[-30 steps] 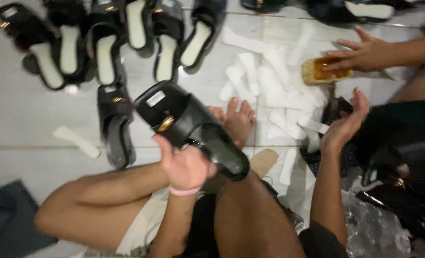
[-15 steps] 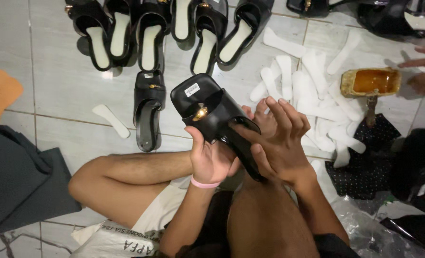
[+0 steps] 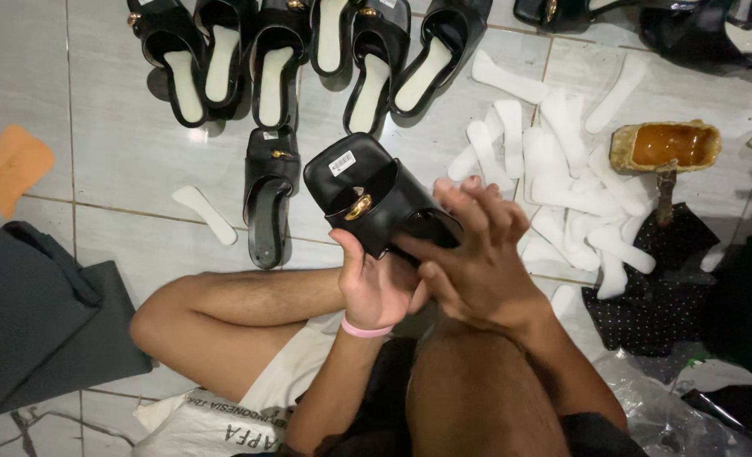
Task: The person sits on the floor and assembles black slide sandals by hand. They apply a brown adhesive to the sole of a slide, press it in place, and then insert a white foam insole into the shoe. The process is repeated for multiple slides.
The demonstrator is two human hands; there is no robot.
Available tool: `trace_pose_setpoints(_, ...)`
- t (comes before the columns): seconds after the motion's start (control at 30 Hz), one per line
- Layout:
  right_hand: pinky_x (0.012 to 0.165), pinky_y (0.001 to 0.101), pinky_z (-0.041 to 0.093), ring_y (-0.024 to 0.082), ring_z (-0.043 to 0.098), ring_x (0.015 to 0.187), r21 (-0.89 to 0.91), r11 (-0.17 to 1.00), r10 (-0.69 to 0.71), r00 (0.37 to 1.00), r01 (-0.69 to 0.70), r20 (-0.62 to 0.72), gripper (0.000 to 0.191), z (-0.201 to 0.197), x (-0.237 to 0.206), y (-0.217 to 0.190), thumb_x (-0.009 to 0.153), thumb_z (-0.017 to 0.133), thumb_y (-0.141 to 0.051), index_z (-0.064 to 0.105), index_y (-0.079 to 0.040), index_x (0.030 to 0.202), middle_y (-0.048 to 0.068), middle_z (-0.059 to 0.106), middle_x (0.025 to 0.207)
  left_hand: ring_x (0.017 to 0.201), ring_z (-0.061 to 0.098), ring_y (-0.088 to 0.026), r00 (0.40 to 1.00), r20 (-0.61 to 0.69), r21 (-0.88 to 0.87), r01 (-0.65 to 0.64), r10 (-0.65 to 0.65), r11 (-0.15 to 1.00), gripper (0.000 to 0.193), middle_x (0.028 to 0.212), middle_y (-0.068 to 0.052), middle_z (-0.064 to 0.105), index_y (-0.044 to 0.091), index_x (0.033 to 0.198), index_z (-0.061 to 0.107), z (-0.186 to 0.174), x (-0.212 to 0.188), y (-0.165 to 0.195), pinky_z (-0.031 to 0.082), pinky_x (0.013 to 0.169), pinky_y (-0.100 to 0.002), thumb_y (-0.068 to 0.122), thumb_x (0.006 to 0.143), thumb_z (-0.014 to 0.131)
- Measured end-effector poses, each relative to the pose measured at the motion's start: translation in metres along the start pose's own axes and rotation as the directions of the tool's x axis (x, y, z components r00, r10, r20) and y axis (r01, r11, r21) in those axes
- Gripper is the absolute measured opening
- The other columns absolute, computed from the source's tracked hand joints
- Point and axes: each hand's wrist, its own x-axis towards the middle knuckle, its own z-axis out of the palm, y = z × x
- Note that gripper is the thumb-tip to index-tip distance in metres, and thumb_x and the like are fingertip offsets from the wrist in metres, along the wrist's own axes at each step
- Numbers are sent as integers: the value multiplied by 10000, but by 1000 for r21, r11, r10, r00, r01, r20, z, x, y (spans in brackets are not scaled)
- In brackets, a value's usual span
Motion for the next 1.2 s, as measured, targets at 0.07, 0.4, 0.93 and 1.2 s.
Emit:
trace_pose_setpoints(0.07,1180,481,154,298,217,1469,-88,993,85,996,-83,24,366,-4,1,0,1040,516,-334,782,-250,1277,103,298,1614,1452,426,-314,997,70,-28,15,-13,1000,1008,1581,-182,435,38,1612,293,1,0,1,343,1223,-465,800,953,307)
trace_pose_setpoints(0.4,1177,499,172,359,223,1435,143,987,70,996,-77,54,383,-5,8,-5,1038,453,-320,797,-229,1179,179,280,1621,1413,468,-288,998,58,-25,6,-4,1000,968,1572,-137,470,63,1627,302,-10,-7,-2,428,1100,-415,790,988,315)
trace_pose_setpoints(0.93,1219,514,142,378,219,1469,127,978,165,986,-168,35,372,1,8,-6,1060,472,-264,807,-149,1174,192,241,1647,1219,586,-272,965,263,-144,21,18,989,908,1486,-181,488,29,1618,281,-16,-7,-2,538,916,-324,742,1055,284)
trace_pose_setpoints(1.2,1210,485,152,369,230,1484,94,968,235,972,-234,5,317,2,10,-9,1058,533,-236,800,-136,1197,227,253,1658,1425,437,-301,995,22,71,-97,96,993,938,1566,-139,447,48,1620,287,-26,-6,-10,349,1209,-446,739,989,359)
